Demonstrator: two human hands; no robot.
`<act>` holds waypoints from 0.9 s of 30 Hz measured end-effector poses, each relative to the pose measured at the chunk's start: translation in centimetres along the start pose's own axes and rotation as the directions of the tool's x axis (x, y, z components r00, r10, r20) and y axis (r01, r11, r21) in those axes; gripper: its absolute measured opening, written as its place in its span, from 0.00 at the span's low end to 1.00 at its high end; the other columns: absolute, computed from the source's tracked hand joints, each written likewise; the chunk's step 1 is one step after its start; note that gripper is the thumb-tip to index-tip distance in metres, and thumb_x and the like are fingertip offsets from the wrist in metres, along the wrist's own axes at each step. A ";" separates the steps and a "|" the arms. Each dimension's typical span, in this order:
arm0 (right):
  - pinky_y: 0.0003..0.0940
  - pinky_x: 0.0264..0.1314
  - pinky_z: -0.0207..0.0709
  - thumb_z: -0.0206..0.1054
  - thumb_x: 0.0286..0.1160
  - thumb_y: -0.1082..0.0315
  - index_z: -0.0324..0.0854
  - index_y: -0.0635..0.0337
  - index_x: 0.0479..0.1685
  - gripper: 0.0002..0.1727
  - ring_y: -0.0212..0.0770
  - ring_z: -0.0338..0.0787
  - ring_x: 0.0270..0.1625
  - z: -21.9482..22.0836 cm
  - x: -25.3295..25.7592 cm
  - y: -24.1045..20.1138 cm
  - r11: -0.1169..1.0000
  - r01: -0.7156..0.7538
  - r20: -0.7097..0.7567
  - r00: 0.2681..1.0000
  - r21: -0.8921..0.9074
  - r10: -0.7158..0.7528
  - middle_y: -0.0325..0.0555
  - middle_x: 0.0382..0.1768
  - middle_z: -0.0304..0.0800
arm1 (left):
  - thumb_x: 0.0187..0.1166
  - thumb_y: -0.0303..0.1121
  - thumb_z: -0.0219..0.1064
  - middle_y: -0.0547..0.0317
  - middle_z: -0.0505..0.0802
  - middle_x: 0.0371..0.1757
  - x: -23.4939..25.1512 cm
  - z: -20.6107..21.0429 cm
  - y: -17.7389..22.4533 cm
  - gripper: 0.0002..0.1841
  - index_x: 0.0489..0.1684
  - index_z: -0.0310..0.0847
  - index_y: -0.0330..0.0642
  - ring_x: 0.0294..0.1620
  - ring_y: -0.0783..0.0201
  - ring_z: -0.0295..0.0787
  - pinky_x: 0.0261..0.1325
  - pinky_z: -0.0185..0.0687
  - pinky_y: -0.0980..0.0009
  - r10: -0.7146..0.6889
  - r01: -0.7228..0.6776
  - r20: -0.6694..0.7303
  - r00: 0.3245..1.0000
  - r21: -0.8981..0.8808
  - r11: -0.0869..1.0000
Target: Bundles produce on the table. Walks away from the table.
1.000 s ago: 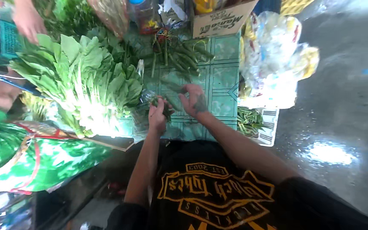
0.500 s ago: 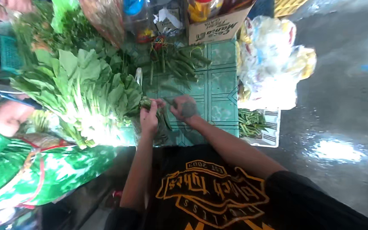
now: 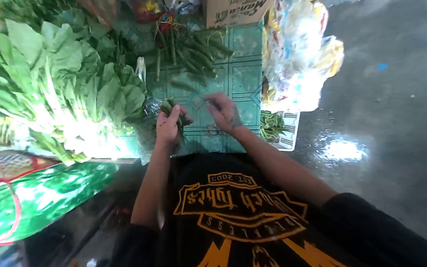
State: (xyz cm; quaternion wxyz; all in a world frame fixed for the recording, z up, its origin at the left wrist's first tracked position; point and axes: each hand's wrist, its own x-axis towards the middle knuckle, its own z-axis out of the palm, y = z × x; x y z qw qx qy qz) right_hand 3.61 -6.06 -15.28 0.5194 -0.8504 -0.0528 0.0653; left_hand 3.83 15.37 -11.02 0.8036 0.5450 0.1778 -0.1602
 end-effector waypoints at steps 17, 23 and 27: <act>0.37 0.46 0.89 0.67 0.80 0.72 0.71 0.60 0.67 0.18 0.38 0.92 0.38 -3.2 -4.2 0.7 0.884 -0.283 0.103 0.959 0.373 0.264 0.46 0.38 0.91 | 0.88 0.36 0.63 0.53 0.91 0.47 -1.9 -0.4 -1.8 0.17 0.71 0.70 0.44 0.40 0.59 0.92 0.47 0.92 0.59 -0.098 0.051 0.216 0.971 0.214 0.975; 0.48 0.62 0.88 0.48 0.84 0.76 0.66 0.57 0.71 0.19 0.45 0.94 0.49 -6.9 -1.7 -1.4 0.710 -0.198 -0.019 0.958 0.676 0.285 0.47 0.45 0.91 | 0.87 0.35 0.64 0.53 0.92 0.44 -1.6 0.2 -1.7 0.18 0.71 0.70 0.42 0.39 0.60 0.93 0.46 0.92 0.62 -0.135 0.033 0.283 0.950 0.336 0.941; 0.43 0.33 0.94 0.61 0.74 0.81 0.65 0.55 0.76 0.29 0.48 0.96 0.32 -7.9 -0.5 -3.2 0.891 -0.196 -0.005 0.976 0.409 0.217 0.50 0.54 0.95 | 0.87 0.35 0.65 0.53 0.93 0.44 -1.3 0.4 -1.5 0.19 0.71 0.70 0.41 0.39 0.60 0.93 0.46 0.92 0.63 -0.161 0.037 0.309 0.937 0.373 0.927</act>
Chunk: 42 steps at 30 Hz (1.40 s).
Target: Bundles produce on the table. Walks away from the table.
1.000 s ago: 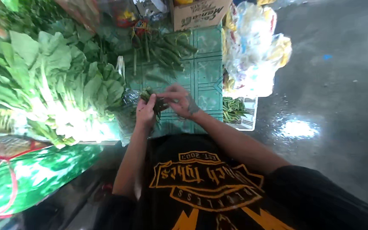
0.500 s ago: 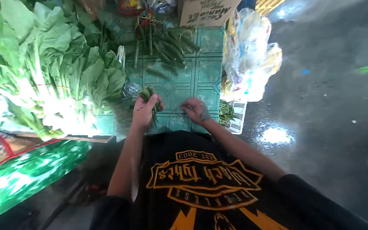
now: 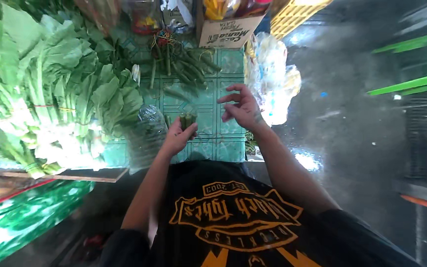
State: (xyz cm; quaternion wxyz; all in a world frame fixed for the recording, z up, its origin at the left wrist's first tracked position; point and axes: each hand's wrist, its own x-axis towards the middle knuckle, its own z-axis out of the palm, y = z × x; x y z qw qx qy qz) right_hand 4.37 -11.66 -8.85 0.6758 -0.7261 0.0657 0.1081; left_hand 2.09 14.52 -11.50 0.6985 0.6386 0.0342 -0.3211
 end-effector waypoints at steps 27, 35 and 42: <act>0.48 0.71 0.83 0.86 0.54 0.48 0.55 0.50 0.80 0.53 0.48 0.88 0.69 6.4 -1.0 -0.3 0.945 0.176 0.144 0.964 0.275 -0.221 0.48 0.67 0.89 | 0.76 0.45 0.74 0.58 0.94 0.40 0.8 1.2 1.7 0.20 0.59 0.85 0.43 0.38 0.64 0.92 0.44 0.91 0.57 0.393 -0.278 -0.068 0.917 0.596 0.753; 0.45 0.70 0.83 0.84 0.52 0.60 0.62 0.57 0.77 0.47 0.43 0.90 0.65 4.8 -1.6 -1.9 0.982 0.185 0.177 0.966 0.049 -0.191 0.46 0.61 0.93 | 0.75 0.39 0.75 0.48 0.94 0.44 -0.2 2.0 4.5 0.14 0.51 0.89 0.40 0.47 0.47 0.94 0.46 0.89 0.49 0.468 -0.251 0.134 0.874 0.947 0.198; 0.42 0.60 0.86 0.80 0.59 0.61 0.75 0.56 0.75 0.37 0.42 0.86 0.65 3.4 -3.2 0.0 0.947 0.231 0.255 0.952 -0.222 -0.172 0.49 0.69 0.81 | 0.72 0.46 0.77 0.47 0.94 0.41 -0.3 3.2 5.2 0.28 0.69 0.80 0.42 0.42 0.45 0.94 0.45 0.88 0.43 0.114 -0.067 0.033 0.993 0.947 0.313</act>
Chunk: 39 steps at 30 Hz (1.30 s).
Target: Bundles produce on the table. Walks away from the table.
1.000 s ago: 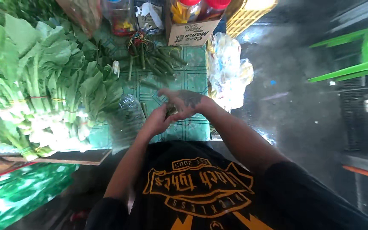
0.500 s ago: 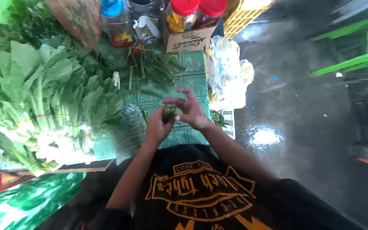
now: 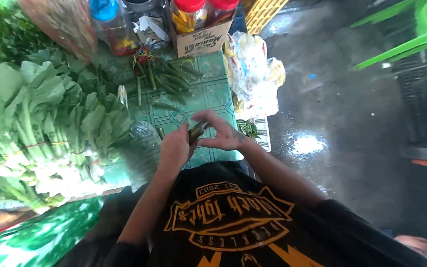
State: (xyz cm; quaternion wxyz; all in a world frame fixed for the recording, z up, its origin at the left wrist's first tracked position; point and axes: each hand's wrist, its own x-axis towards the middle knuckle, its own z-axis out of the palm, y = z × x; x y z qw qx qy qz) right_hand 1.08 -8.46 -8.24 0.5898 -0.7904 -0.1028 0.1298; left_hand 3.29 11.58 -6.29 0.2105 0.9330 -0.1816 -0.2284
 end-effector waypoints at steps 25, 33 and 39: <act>0.33 0.34 0.87 0.67 0.75 0.70 0.84 0.55 0.63 0.17 0.34 0.90 0.35 -7.5 -15.2 7.1 0.914 -0.123 -0.450 0.840 0.386 0.303 0.41 0.50 0.93 | 0.86 0.54 0.60 0.34 0.81 0.73 -0.3 2.8 0.5 0.30 0.70 0.80 0.33 0.74 0.39 0.79 0.72 0.79 0.42 0.012 -0.002 -0.130 0.991 0.075 0.997; 0.60 0.48 0.85 0.67 0.81 0.60 0.79 0.63 0.67 0.21 0.55 0.90 0.41 -13.7 -23.1 19.0 0.580 -0.702 -0.674 0.194 0.412 0.713 0.63 0.52 0.88 | 0.81 0.27 0.62 0.32 0.78 0.78 4.7 6.0 -3.8 0.14 0.57 0.87 0.28 0.85 0.32 0.64 0.84 0.42 0.21 -0.319 0.272 -0.049 0.947 0.650 0.709; 0.73 0.71 0.73 0.76 0.69 0.41 0.53 0.59 0.91 0.54 0.77 0.75 0.76 -12.7 -22.3 21.4 0.350 -0.921 -0.633 0.170 0.170 0.755 0.78 0.81 0.64 | 0.77 0.46 0.71 0.39 0.82 0.76 5.7 5.0 -4.3 0.21 0.54 0.91 0.36 0.85 0.33 0.63 0.82 0.40 0.18 -0.423 0.335 -0.008 0.906 0.624 0.706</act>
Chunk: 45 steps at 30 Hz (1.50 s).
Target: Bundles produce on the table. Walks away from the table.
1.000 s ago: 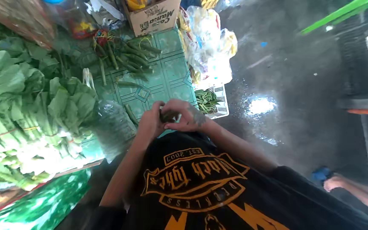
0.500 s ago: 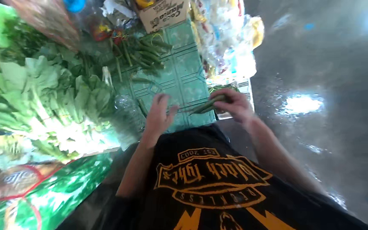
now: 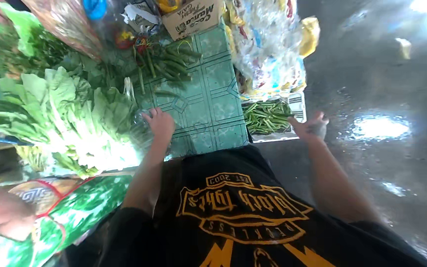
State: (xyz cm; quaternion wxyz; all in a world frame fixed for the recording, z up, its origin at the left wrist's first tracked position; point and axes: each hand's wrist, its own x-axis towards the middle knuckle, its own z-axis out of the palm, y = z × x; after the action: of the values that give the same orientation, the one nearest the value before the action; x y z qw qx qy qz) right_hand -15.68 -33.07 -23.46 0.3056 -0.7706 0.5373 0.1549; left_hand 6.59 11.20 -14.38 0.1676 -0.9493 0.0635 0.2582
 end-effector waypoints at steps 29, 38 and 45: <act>0.60 0.62 0.84 0.63 0.87 0.53 0.82 0.62 0.67 0.23 0.57 0.93 0.53 10.9 -13.4 -28.4 0.575 0.807 0.446 0.468 0.135 -0.763 0.59 0.51 0.92 | 0.80 0.54 0.70 0.51 0.90 0.38 3.6 -0.9 6.7 0.27 0.63 0.79 0.40 0.29 0.60 0.86 0.35 0.87 0.62 -0.112 0.187 0.298 0.948 -0.807 -0.560; 0.47 0.44 0.89 0.62 0.88 0.56 0.87 0.61 0.54 0.17 0.42 0.92 0.35 8.5 -14.3 -33.5 0.373 0.854 0.410 0.213 0.363 -0.887 0.47 0.35 0.92 | 0.89 0.37 0.60 0.53 0.91 0.53 1.5 -0.4 1.9 0.18 0.73 0.72 0.43 0.47 0.62 0.91 0.52 0.89 0.58 0.021 -0.366 -0.367 0.930 -0.930 -0.044; 0.69 0.64 0.80 0.68 0.80 0.48 0.83 0.62 0.66 0.28 0.65 0.87 0.65 15.3 -14.1 -41.0 0.432 0.882 0.447 0.469 -0.190 -0.762 0.65 0.62 0.87 | 0.88 0.38 0.63 0.46 0.92 0.53 2.3 1.5 1.6 0.21 0.74 0.70 0.41 0.49 0.51 0.93 0.55 0.91 0.50 -0.079 -0.079 -0.026 0.997 -0.594 -0.801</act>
State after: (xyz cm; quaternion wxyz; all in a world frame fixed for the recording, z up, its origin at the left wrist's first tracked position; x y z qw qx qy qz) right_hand 18.25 -3.31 -14.74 0.2551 -0.9457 -0.0093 0.2012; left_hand 7.55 10.14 -17.21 -0.8510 -0.4667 -0.2184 0.1015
